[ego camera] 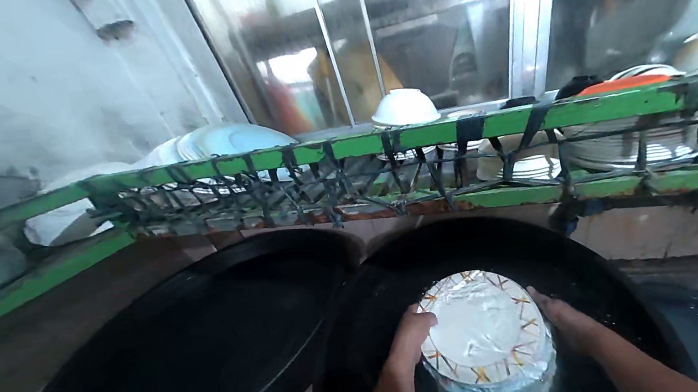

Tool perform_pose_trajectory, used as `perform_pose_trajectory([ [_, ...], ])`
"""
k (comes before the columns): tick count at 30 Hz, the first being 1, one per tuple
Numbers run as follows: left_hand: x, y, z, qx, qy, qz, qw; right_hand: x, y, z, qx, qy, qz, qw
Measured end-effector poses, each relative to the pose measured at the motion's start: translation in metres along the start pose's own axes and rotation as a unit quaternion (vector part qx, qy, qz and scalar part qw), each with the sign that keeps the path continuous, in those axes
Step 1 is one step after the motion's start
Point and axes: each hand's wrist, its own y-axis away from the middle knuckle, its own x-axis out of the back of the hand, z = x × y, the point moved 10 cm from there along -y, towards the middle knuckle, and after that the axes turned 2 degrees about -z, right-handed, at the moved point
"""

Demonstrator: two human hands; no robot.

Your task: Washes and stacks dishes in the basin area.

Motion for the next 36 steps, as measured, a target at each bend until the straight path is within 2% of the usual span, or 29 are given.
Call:
perform_pose_trajectory([
  [4,-0.010,0.004,-0.007,0.014,-0.040,-0.018,0.999,-0.002,0.001,-0.008,0.004,-0.041,0.016,0.999],
  [6,-0.005,0.008,-0.008,0.031,-0.075,-0.005,0.997,0.005,0.002,-0.018,0.032,0.044,0.057,0.997],
  [8,-0.001,0.009,-0.012,0.055,-0.090,0.001,0.994,0.014,-0.010,-0.017,0.052,0.205,0.090,0.973],
  [9,0.000,0.007,-0.016,0.057,-0.087,0.002,0.995,0.016,-0.011,-0.015,0.050,0.245,0.092,0.964],
  [12,0.002,0.009,-0.023,0.050,-0.061,0.002,0.997,0.003,0.000,0.004,-0.030,0.122,0.047,0.991],
  [14,0.006,0.007,-0.031,0.045,-0.015,0.014,0.999,-0.010,-0.002,0.015,-0.054,0.070,0.019,0.996],
  [17,0.010,0.004,-0.036,0.050,-0.024,0.022,0.998,-0.008,0.004,0.011,-0.055,0.121,0.039,0.990],
  [19,0.011,0.004,-0.040,0.064,-0.013,0.020,0.998,-0.006,0.003,0.010,-0.041,0.073,0.061,0.995],
  [21,0.012,0.004,-0.045,0.069,0.028,0.022,0.997,-0.008,0.000,0.007,-0.037,0.041,0.032,0.998],
  [24,0.012,0.010,-0.047,0.065,0.096,0.024,0.993,-0.006,0.002,-0.014,0.009,-0.018,0.030,0.999],
  [29,0.010,-0.002,-0.054,0.071,0.045,0.023,0.996,0.022,0.006,-0.034,0.090,-0.052,0.126,0.987],
  [33,0.013,-0.001,-0.044,0.058,-0.001,0.032,0.998,0.046,0.028,-0.064,0.186,-0.062,0.223,0.955],
  [36,0.017,0.007,-0.038,0.043,-0.008,0.044,0.998,0.059,0.054,-0.086,0.290,-0.132,0.267,0.910],
])
